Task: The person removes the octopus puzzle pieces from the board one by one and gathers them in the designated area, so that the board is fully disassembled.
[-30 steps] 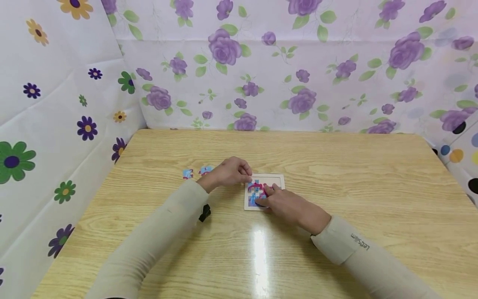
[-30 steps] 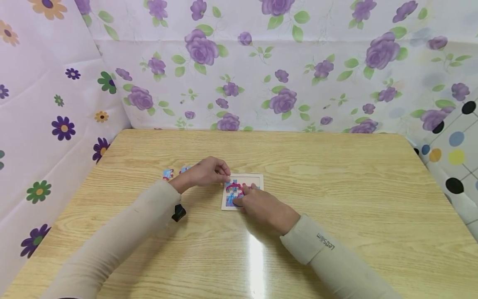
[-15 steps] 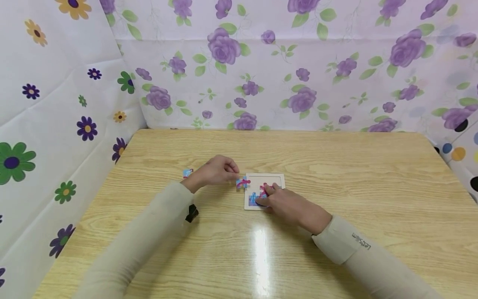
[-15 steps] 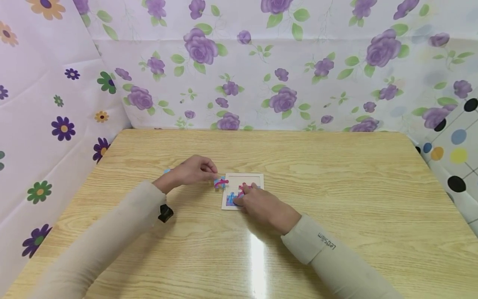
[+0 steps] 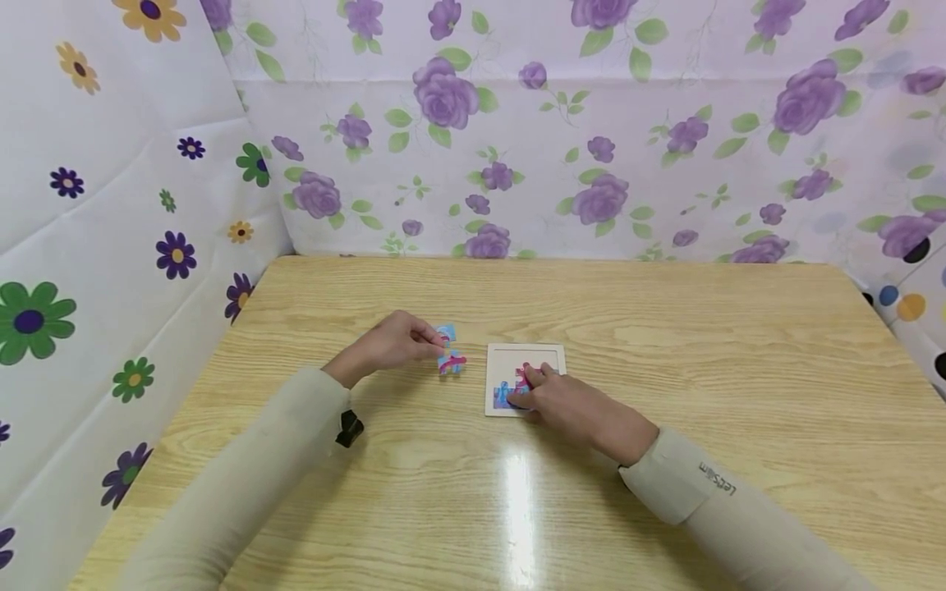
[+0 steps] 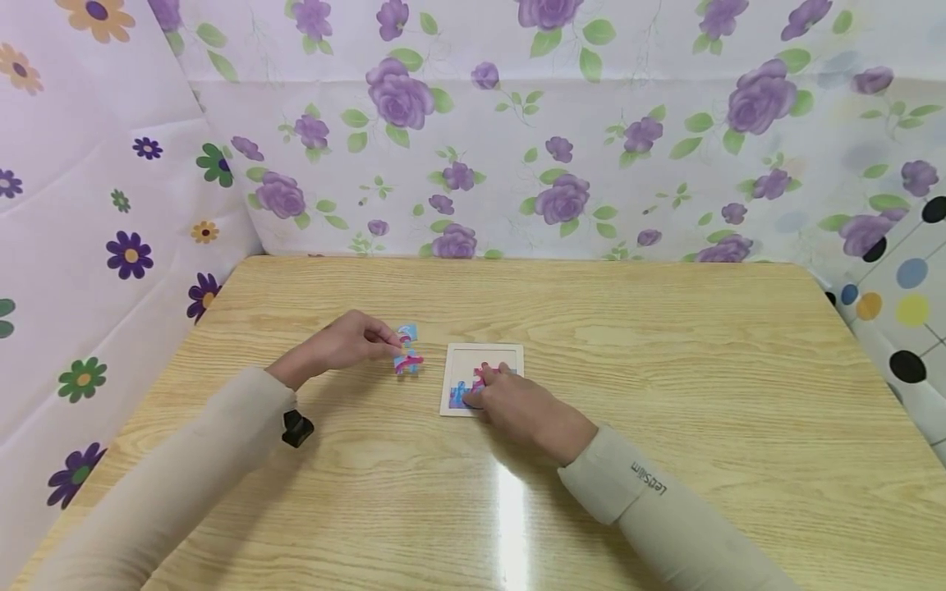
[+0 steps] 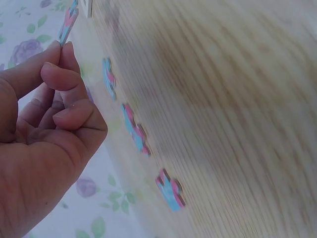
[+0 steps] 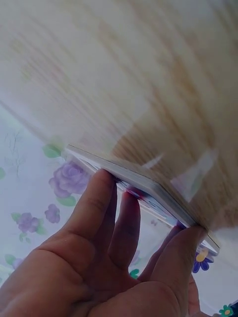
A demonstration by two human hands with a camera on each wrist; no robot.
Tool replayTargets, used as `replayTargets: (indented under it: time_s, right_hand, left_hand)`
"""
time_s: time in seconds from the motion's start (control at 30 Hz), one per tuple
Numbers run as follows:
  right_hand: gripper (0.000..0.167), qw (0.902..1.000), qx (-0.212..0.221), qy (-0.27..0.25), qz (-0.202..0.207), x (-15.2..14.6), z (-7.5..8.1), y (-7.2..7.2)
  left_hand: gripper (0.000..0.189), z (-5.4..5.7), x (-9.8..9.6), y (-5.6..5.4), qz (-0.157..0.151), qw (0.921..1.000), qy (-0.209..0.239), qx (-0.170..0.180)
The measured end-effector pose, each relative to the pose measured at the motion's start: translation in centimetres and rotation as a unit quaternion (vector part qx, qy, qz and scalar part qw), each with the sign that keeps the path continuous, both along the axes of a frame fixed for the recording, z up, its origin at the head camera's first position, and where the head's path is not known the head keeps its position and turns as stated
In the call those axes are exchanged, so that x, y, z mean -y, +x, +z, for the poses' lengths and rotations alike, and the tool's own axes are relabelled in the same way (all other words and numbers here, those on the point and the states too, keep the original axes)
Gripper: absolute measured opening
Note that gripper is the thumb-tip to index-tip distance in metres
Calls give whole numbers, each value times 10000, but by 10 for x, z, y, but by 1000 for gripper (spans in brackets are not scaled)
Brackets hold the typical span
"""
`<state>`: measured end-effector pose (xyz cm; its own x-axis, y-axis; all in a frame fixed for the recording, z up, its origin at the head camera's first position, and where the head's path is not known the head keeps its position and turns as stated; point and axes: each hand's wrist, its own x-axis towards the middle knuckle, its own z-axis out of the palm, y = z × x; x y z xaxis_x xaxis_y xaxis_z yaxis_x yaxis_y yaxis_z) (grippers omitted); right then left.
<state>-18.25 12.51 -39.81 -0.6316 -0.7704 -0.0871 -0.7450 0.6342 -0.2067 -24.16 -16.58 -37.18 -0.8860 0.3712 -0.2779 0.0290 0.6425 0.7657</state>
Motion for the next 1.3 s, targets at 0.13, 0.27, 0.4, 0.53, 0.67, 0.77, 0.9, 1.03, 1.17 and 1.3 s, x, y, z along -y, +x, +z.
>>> replayTargets:
  time_s: [0.13, 0.27, 0.4, 0.53, 0.67, 0.77, 0.9, 1.03, 1.17, 1.3]
  right_hand:
    - [31, 10000, 5, -36, 3, 0, 0, 1]
    - [30, 10000, 7, -47, 0, 0, 0, 0]
    - [30, 10000, 2, -63, -4, 0, 0, -1]
    - [30, 10000, -3, -64, -14, 0, 0, -1]
    - [30, 10000, -6, -68, -8, 0, 0, -1]
    - [30, 10000, 6, -72, -6, 0, 0, 0]
    - [31, 10000, 58, -50, -43, 0, 0, 0]
    - [33, 9999, 124, -8, -102, 0, 1, 0]
    - [34, 9998, 136, 9, -127, 0, 0, 0]
    - [34, 9997, 180, -39, -160, 0, 0, 0]
  left_hand:
    - [16, 1, 11, 2, 30, 9999, -15, -109]
    - [17, 2, 22, 4, 138, 9997, -113, -183]
    - [16, 3, 31, 5, 236, 9995, -114, -181]
    - [15, 2, 38, 6, 282, 9994, -101, -172]
    - [16, 1, 45, 8, 326, 9992, -149, -168]
    - [17, -1, 51, 10, 381, 9990, -202, -139]
    - [15, -4, 60, 15, 432, 9987, -252, -102]
    - [14, -7, 67, 18, 459, 9984, -313, -136]
    - [15, -9, 74, 21, 495, 9980, -339, -183]
    - [15, -9, 79, 22, 532, 9976, -407, -157]
